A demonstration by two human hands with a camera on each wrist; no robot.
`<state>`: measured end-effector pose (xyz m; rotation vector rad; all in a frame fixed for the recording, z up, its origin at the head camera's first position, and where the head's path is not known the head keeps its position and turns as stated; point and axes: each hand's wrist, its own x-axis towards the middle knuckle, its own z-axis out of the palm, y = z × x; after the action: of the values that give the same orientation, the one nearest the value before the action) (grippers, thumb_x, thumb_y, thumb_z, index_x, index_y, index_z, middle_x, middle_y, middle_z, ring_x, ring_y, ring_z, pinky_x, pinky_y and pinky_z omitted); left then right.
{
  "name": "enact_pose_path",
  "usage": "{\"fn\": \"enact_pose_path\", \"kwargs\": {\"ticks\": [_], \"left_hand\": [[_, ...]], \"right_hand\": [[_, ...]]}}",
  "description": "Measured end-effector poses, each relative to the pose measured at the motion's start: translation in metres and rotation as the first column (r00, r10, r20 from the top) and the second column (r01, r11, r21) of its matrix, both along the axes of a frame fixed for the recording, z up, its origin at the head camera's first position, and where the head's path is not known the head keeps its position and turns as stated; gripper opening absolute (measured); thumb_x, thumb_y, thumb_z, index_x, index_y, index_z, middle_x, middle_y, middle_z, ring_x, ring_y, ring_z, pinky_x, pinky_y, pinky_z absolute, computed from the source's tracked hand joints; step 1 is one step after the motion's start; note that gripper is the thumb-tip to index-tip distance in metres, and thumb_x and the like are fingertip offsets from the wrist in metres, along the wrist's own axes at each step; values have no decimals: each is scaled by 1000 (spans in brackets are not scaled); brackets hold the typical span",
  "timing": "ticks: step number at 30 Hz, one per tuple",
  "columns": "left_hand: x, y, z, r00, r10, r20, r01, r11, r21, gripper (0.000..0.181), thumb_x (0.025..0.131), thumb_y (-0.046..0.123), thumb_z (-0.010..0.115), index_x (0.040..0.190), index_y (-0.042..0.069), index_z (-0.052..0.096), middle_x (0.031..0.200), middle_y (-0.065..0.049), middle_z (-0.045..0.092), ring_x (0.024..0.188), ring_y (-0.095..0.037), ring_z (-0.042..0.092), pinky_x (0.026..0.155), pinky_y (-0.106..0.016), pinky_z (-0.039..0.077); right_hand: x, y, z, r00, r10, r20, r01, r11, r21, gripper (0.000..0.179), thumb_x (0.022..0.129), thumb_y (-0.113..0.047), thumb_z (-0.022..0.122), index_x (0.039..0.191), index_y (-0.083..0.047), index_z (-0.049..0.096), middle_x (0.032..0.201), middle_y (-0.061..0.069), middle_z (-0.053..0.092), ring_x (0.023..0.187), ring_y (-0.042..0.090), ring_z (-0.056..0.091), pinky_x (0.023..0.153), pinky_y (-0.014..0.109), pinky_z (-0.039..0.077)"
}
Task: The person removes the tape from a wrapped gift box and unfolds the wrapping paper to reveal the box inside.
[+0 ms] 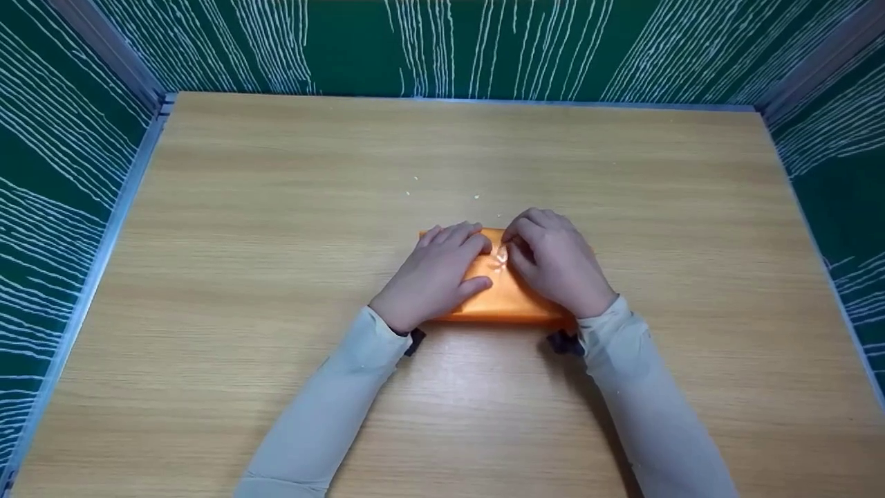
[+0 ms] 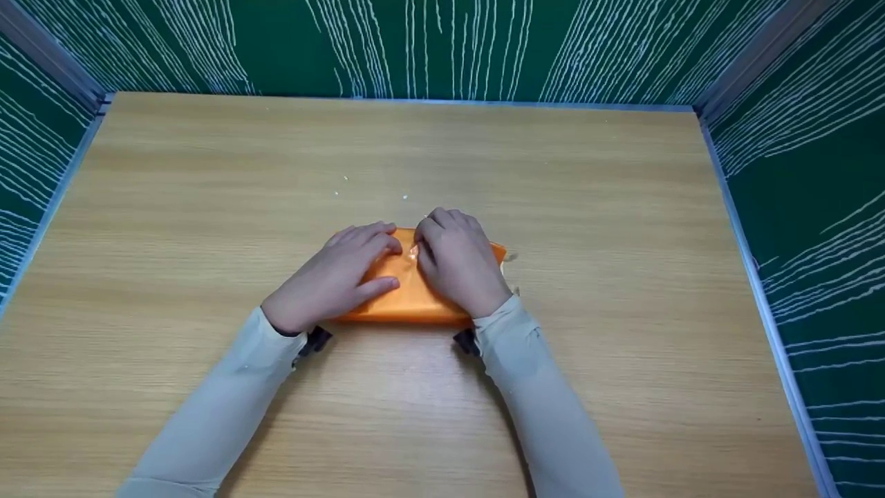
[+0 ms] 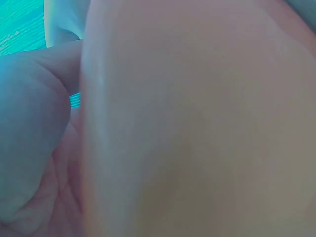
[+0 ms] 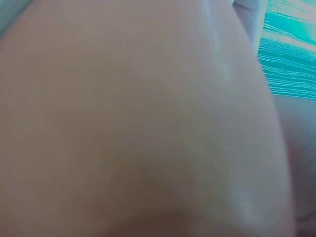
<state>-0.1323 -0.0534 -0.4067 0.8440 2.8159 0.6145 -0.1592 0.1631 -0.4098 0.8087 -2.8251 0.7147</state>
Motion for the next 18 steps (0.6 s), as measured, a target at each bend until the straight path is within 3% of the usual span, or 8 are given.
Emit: {"fn": "enact_pose_path", "kwargs": {"ticks": [9, 18], "left_hand": [[1, -1, 0, 1000, -3, 7, 3, 1000, -24, 47, 104, 42, 60, 139, 12, 56, 160, -10, 43, 152, -27, 33, 126, -49, 20], [1, 1, 0, 1000, -4, 12, 4, 999, -35, 47, 104, 42, 60, 140, 12, 56, 161, -10, 42, 152, -27, 32, 125, -48, 20]], "right_hand": [[1, 2, 0, 997, -27, 77, 25, 1000, 16, 23, 96, -15, 73, 116, -5, 74, 121, 12, 63, 114, 33, 56, 103, 50, 47], [0, 3, -4, 1000, -1, -5, 0, 999, -44, 6, 96, -12, 72, 95, -6, 74, 113, 13, 65, 108, 34, 59, 99, 51, 47]]}}
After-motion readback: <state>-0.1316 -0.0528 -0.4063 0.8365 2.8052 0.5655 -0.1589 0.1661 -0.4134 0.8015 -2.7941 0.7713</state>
